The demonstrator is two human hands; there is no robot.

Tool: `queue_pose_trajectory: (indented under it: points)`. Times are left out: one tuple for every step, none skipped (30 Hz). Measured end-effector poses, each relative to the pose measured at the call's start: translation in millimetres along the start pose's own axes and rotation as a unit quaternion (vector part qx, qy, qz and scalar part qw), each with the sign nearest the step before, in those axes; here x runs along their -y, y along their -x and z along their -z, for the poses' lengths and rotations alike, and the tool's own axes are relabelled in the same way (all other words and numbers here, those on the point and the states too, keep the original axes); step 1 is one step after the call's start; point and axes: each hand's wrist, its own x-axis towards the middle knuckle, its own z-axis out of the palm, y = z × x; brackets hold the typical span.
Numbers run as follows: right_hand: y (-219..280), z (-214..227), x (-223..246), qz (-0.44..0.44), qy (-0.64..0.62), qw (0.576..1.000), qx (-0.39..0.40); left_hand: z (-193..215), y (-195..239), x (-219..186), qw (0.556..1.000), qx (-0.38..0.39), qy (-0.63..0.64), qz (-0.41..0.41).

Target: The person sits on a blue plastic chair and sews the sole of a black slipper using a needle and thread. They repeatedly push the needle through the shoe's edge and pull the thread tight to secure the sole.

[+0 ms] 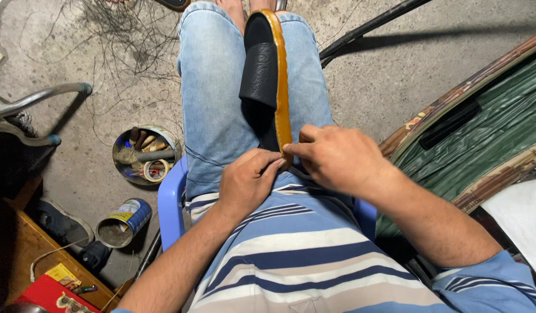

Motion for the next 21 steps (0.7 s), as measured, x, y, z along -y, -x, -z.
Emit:
queue_pose_trajectory:
  points:
    - [0,1,8,-0.033,0.064,0.997,-0.005,-4,-1,4,1.000,-0.002,-0.010,-0.013]
    - [-2,1,7,-0.031,0.064,0.997,-0.003,-5,-1,3,1.000,-0.003,-0.009,-0.011]
    - [-2,1,6,-0.020,0.071,0.997,-0.002,-6,-2,2,1.000,-0.002,-0.015,-0.023]
    - [-3,2,5,-0.009,0.078,0.997,-0.001,-6,-2,2,0.999,-0.001,-0.021,-0.035]
    - [-1,-6,-6,-0.007,0.082,0.997,-0.001,-5,-2,0,0.999,-0.004,-0.019,-0.036]
    - [-1,-14,-18,-0.005,-0.002,1.000,0.013,-4,-2,-1,0.999,-0.002,-0.016,-0.037]
    - [0,-23,-29,-0.001,-0.087,0.996,0.028,-3,-2,-2,0.999,-0.001,-0.014,-0.035]
    - [-2,-25,-31,0.002,-0.084,0.996,0.029,-3,-5,0,0.999,-0.005,-0.014,-0.035]
    - [0,-30,-30,0.002,-0.075,0.997,0.003,-4,-4,1,0.999,-0.005,-0.013,-0.037]
    - [2,-35,-30,0.002,-0.066,0.998,-0.023,-5,-4,3,0.999,-0.005,-0.012,-0.039]
    - [2,-35,-28,0.001,-0.067,0.997,-0.023,-5,-4,2,0.999,-0.004,-0.012,-0.039]
    - [2,-35,-25,-0.003,-0.045,0.999,-0.027,-5,-4,1,0.999,0.006,-0.019,-0.041]
    - [0,-33,-22,-0.009,-0.020,0.999,-0.034,-5,-6,1,0.998,0.016,-0.026,-0.046]
    - [1,-36,-23,-0.010,-0.019,0.999,-0.037,-2,-8,0,0.998,0.016,-0.026,-0.049]
    - [1,-38,-23,-0.016,-0.032,0.999,-0.040,1,-9,-2,0.998,0.036,-0.030,-0.049]
    - [1,-41,-23,-0.021,-0.044,0.998,-0.043,5,-9,-3,0.997,0.057,-0.034,-0.049]
    - [1,-39,-22,-0.019,-0.044,0.998,-0.044,16,-13,-8,0.997,0.055,-0.036,-0.049]
    - [0,-38,-21,-0.029,-0.071,0.996,-0.037,28,-17,-13,0.990,0.123,-0.062,-0.037]
    - [1,-37,-19,-0.039,-0.099,0.994,-0.028,38,-19,-18,0.977,0.191,-0.086,-0.023]
    - [0,-33,-19,-0.038,-0.100,0.994,-0.028,49,-24,-19,0.977,0.192,-0.087,-0.021]
    - [-1,-29,-18,-0.047,-0.110,0.993,-0.014,61,-29,-19,0.969,0.224,-0.104,-0.009]
